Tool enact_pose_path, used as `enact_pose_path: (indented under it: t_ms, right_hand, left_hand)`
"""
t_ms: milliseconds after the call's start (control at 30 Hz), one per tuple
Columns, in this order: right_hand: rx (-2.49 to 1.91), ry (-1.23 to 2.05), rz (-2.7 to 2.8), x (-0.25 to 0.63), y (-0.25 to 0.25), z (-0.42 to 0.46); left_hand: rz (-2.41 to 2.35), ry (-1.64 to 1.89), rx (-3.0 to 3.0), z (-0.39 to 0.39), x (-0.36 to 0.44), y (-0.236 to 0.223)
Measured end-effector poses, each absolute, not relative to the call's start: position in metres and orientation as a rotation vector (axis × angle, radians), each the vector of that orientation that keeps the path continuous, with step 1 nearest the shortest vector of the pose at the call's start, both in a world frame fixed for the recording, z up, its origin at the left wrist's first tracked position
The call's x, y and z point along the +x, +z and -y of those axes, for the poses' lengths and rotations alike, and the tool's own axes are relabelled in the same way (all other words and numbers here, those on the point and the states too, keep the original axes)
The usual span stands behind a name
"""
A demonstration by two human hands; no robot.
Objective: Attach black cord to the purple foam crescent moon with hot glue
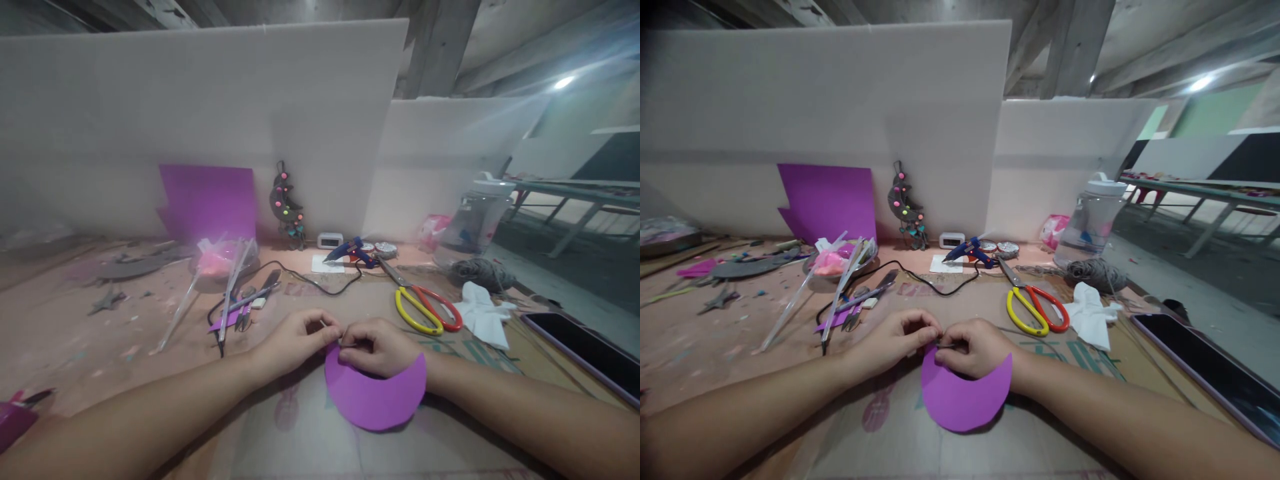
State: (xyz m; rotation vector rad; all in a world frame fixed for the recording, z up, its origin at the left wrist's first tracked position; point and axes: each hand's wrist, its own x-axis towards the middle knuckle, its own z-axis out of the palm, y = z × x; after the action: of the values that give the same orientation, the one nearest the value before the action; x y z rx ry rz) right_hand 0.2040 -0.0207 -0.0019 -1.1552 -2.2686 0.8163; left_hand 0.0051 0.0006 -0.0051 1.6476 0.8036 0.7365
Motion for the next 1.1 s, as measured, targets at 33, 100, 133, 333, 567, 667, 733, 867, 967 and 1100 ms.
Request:
enact_pose_path:
  t_ms: [33, 100, 133, 333, 567, 667, 733, 867, 967, 1100]
  right_hand:
    - [-1.161, 0.806, 2.273, 0.2039, -0.0021, 0.0208]
    - [-1.172, 0.78, 2.277, 0.2037, -0.0024, 0.0212]
    - [-1.171, 0.77, 2.279, 0.2036, -0.0024, 0.0214]
    - [-1.158, 0.805, 2.273, 0.2036, -0.0023, 0.0204]
    - [-1.148, 0.796, 2.28, 0.2038, -0.0024, 0.0202]
    - [-1.156, 0.782, 2.28, 0.2034, -0.0015, 0.0212]
    - [-1.167, 0.775, 2.278, 0.2033, -0.0013, 0.0215]
    - [-1.169, 0.793, 2.278, 0.2032, -0.0021, 0.0206]
    - [-1.172, 0.802, 2.284, 0.2035, -0.0028, 0.0193]
    - [-1.169, 0.786, 2.295, 0.2041, -0.0032, 0.0183]
  left_hand:
    - [-0.802, 0.741, 1.645, -0.0008, 0.0051, -0.0057]
    - [-0.798, 0.731, 1.64, -0.0009, 0.0055, -0.0053]
    - [-0.796, 0.724, 1.637, -0.0007, 0.0058, -0.0044]
    - [-0.799, 0.697, 1.64, 0.0004, 0.0063, 0.0002]
    - [-0.787, 0.702, 1.664, -0.0009, 0.0056, -0.003]
    - [-0.777, 0.708, 1.671, -0.0011, 0.0058, -0.0025]
    - [-0.772, 0.705, 1.66, -0.0011, 0.0059, -0.0021]
    - [-0.76, 0.707, 1.663, -0.0021, 0.0059, -0.0038]
    - [-0.756, 0.716, 1.673, -0.003, 0.0059, -0.006]
    - [-0.755, 0.718, 1.676, -0.0025, 0.0057, -0.0048]
